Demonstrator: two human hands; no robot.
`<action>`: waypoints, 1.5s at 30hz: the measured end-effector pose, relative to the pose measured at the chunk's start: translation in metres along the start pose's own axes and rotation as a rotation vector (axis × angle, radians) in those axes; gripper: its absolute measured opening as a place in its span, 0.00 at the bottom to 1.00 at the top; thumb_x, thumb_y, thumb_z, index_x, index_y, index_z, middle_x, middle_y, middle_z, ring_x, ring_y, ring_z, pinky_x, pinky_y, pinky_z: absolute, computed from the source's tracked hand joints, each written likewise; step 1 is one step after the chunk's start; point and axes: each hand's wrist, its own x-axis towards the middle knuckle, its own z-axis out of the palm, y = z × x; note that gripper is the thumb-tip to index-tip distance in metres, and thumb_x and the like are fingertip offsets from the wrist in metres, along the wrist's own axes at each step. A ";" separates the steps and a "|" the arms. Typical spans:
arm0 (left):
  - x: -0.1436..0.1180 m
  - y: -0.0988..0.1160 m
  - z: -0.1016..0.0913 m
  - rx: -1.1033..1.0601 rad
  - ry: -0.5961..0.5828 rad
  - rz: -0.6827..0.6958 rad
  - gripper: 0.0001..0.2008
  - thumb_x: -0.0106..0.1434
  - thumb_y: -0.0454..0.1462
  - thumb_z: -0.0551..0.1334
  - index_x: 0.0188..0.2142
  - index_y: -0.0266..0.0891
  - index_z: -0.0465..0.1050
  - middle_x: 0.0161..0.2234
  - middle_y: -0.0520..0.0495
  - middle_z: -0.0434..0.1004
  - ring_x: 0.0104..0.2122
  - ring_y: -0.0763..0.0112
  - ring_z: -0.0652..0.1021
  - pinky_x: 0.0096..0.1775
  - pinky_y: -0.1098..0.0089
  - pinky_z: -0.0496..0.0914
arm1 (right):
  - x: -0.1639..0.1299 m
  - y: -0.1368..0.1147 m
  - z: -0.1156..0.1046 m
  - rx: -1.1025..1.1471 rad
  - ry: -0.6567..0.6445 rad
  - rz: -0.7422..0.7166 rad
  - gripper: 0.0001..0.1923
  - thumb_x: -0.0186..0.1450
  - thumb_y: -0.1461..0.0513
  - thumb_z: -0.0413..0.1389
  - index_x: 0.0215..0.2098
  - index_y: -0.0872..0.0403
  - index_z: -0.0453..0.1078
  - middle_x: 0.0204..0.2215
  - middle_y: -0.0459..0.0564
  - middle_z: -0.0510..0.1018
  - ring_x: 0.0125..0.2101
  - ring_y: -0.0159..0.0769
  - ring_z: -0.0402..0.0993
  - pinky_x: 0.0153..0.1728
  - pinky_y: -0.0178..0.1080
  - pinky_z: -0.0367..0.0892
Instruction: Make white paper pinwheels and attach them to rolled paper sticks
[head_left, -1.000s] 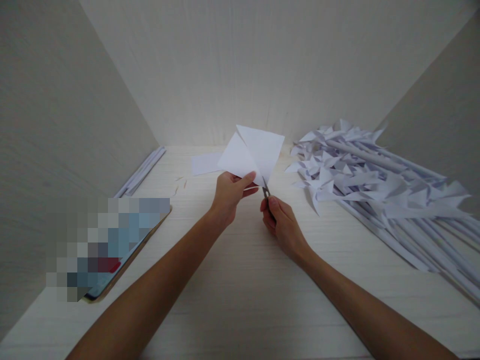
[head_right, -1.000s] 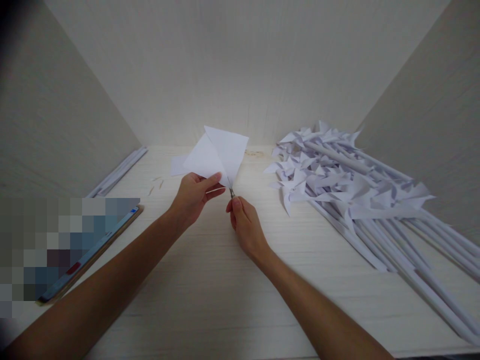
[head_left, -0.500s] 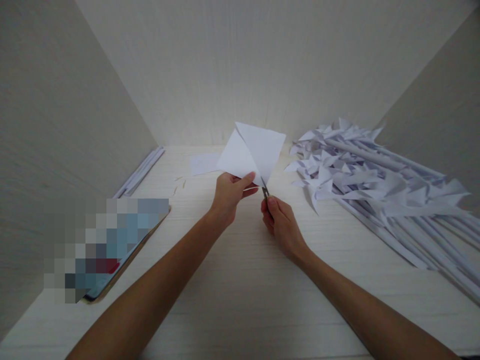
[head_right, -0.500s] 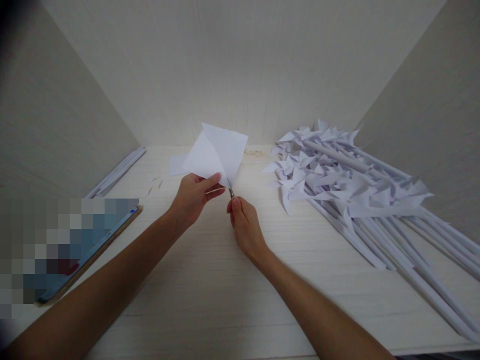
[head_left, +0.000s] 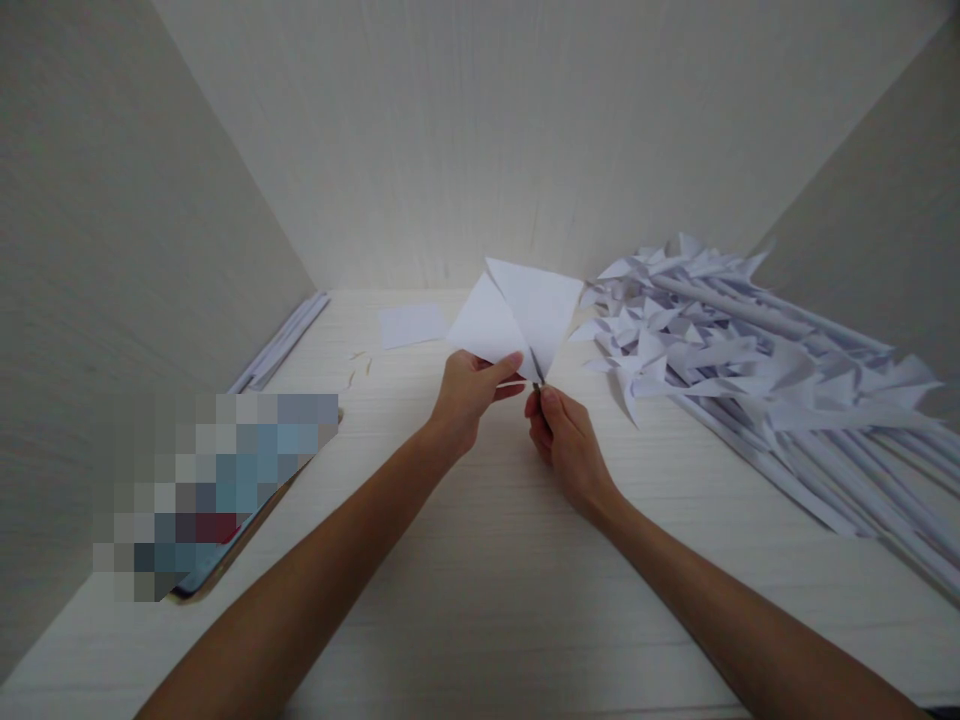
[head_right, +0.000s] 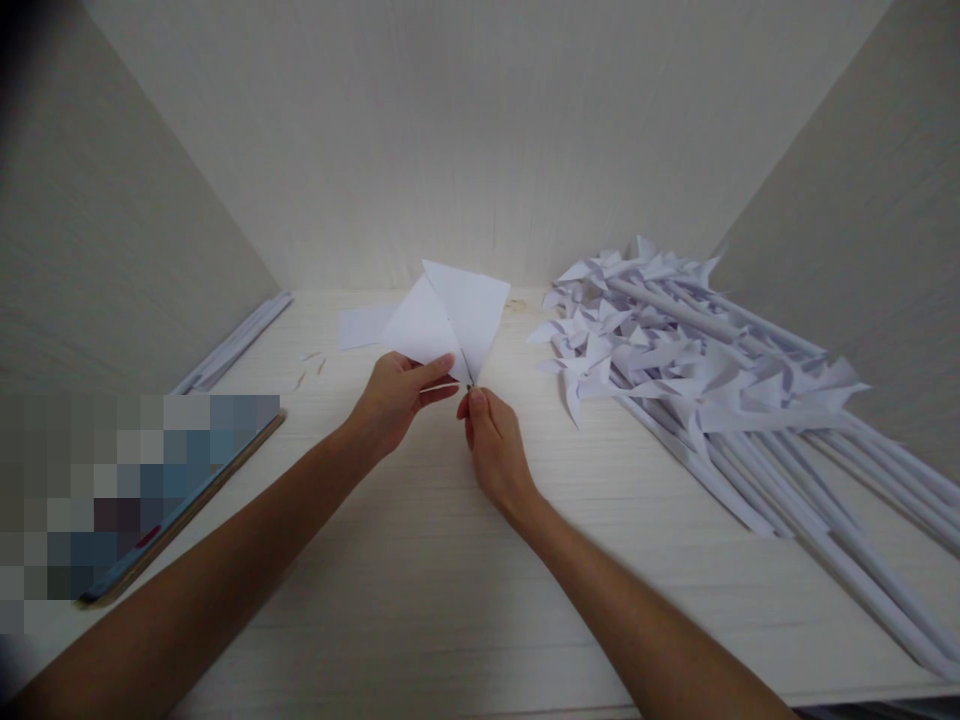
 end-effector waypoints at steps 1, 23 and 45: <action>0.000 0.000 0.000 -0.002 0.000 0.002 0.04 0.48 0.31 0.63 0.20 0.31 0.70 0.19 0.51 0.71 0.21 0.77 0.72 0.29 0.72 0.70 | 0.000 0.000 0.000 -0.005 0.001 -0.001 0.18 0.62 0.51 0.43 0.21 0.53 0.58 0.12 0.37 0.51 0.12 0.24 0.45 0.13 0.30 0.43; -0.004 -0.006 0.005 0.006 -0.062 -0.027 0.02 0.47 0.31 0.63 0.22 0.32 0.71 0.20 0.51 0.73 0.20 0.78 0.72 0.28 0.73 0.71 | 0.005 0.002 -0.002 -0.067 0.072 -0.007 0.20 0.62 0.49 0.43 0.20 0.53 0.57 0.11 0.37 0.52 0.13 0.25 0.47 0.14 0.32 0.45; 0.001 -0.010 0.000 -0.001 -0.020 0.052 0.06 0.44 0.34 0.65 0.24 0.33 0.72 0.24 0.50 0.75 0.24 0.76 0.73 0.29 0.71 0.71 | 0.007 0.002 -0.005 -0.128 0.037 -0.025 0.19 0.63 0.51 0.41 0.20 0.53 0.59 0.11 0.38 0.52 0.13 0.26 0.47 0.16 0.32 0.46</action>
